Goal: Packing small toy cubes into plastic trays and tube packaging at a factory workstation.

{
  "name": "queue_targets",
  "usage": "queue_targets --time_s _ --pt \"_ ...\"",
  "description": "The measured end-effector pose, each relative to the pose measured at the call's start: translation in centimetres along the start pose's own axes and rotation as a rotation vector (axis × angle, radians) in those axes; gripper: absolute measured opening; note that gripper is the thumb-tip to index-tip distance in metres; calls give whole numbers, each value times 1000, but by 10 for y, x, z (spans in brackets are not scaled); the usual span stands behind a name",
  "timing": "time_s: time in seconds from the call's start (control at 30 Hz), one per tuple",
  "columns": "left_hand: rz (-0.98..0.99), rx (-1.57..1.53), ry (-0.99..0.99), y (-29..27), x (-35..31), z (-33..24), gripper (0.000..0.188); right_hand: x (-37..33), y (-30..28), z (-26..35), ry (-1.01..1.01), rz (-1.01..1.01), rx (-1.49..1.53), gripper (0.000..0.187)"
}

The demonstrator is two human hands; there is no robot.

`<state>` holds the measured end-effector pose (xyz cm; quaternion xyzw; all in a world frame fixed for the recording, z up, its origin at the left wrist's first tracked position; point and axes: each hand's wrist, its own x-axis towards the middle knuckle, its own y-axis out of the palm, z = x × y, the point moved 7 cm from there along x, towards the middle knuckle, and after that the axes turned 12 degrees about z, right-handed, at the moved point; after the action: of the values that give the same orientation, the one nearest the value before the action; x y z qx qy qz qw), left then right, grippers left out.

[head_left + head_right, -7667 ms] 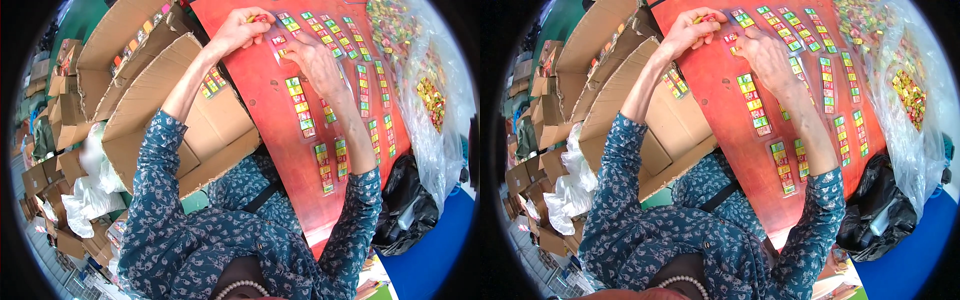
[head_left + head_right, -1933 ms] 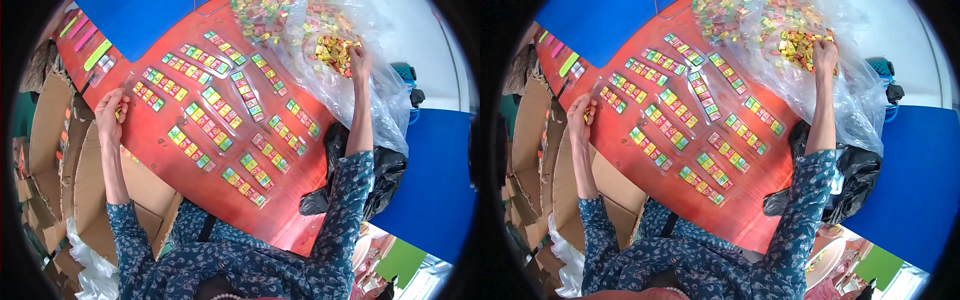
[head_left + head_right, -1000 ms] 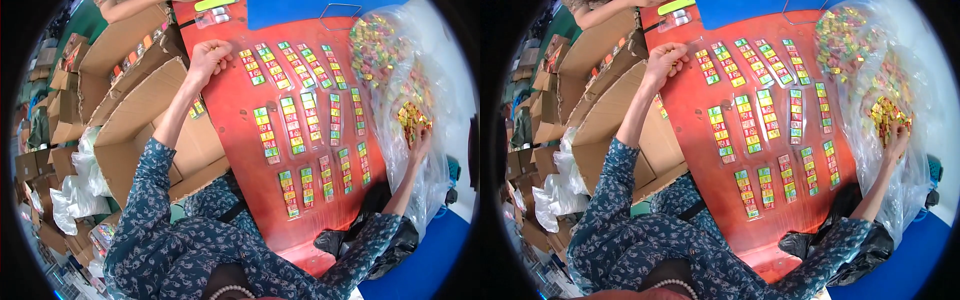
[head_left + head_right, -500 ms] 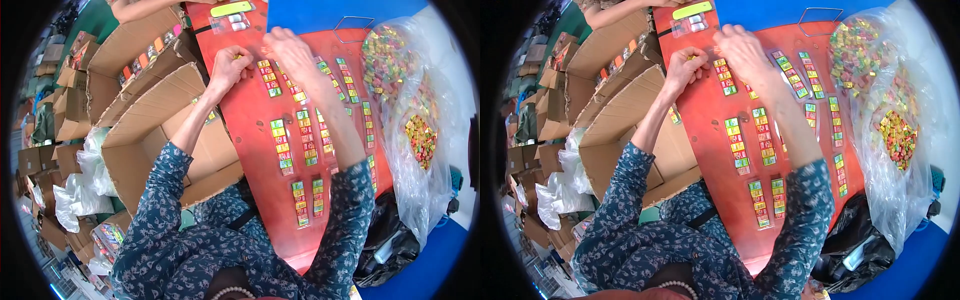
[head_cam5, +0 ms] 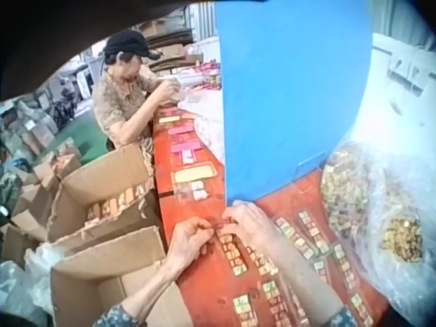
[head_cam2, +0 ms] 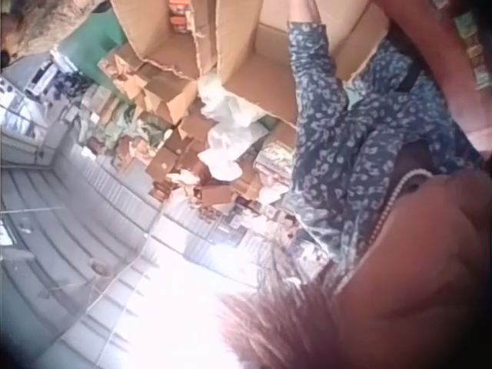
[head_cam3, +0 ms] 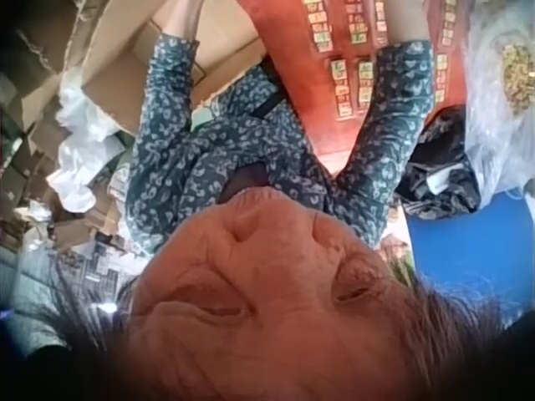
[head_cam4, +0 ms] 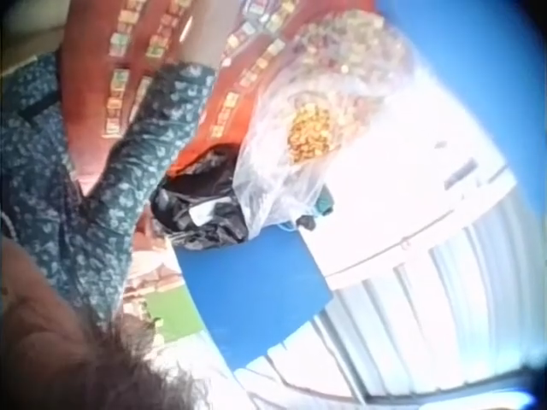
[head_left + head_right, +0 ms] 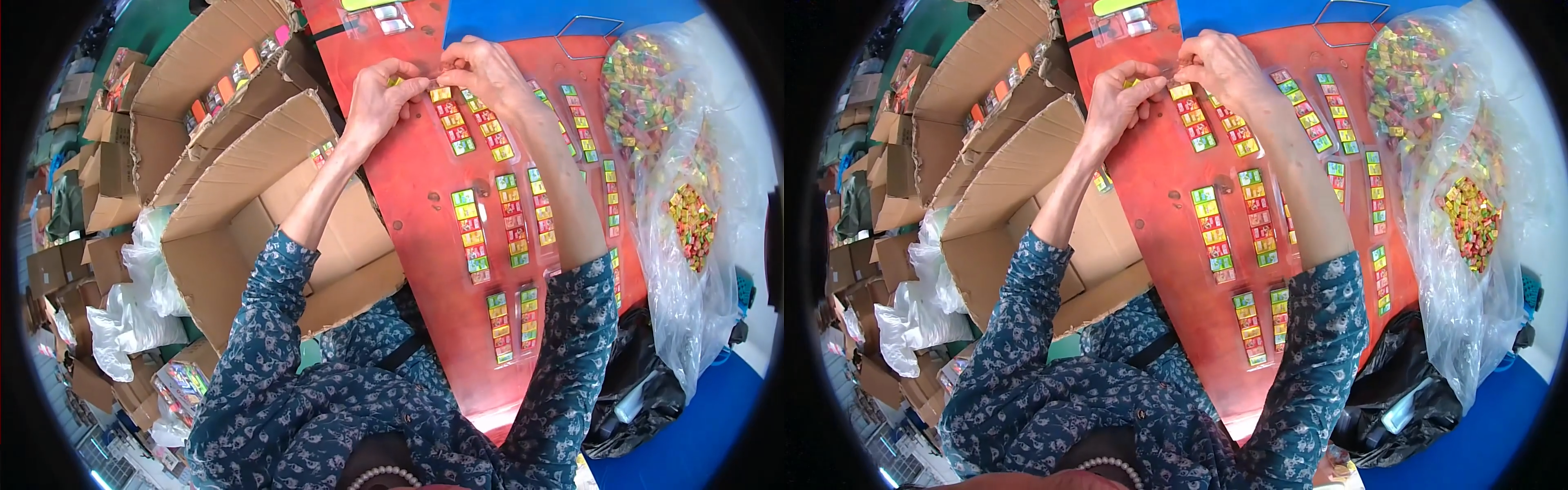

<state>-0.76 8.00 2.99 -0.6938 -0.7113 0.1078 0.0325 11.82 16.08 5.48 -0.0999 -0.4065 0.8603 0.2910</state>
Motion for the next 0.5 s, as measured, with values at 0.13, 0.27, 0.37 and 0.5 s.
queue_targets --time_s 0.13,0.27,0.37,0.5 --pt "30 46 -23 4 -1 1 17 -10 4 0 65 65 6 19" --pt "21 175 38 5 8 3 14 -15 11 13 -3 -9 -182 17" --pt "9 306 76 7 12 -1 13 -17 8 13 19 -21 -187 18" --pt "-10 346 59 5 12 0 15 -16 -2 7 42 -88 -115 17"
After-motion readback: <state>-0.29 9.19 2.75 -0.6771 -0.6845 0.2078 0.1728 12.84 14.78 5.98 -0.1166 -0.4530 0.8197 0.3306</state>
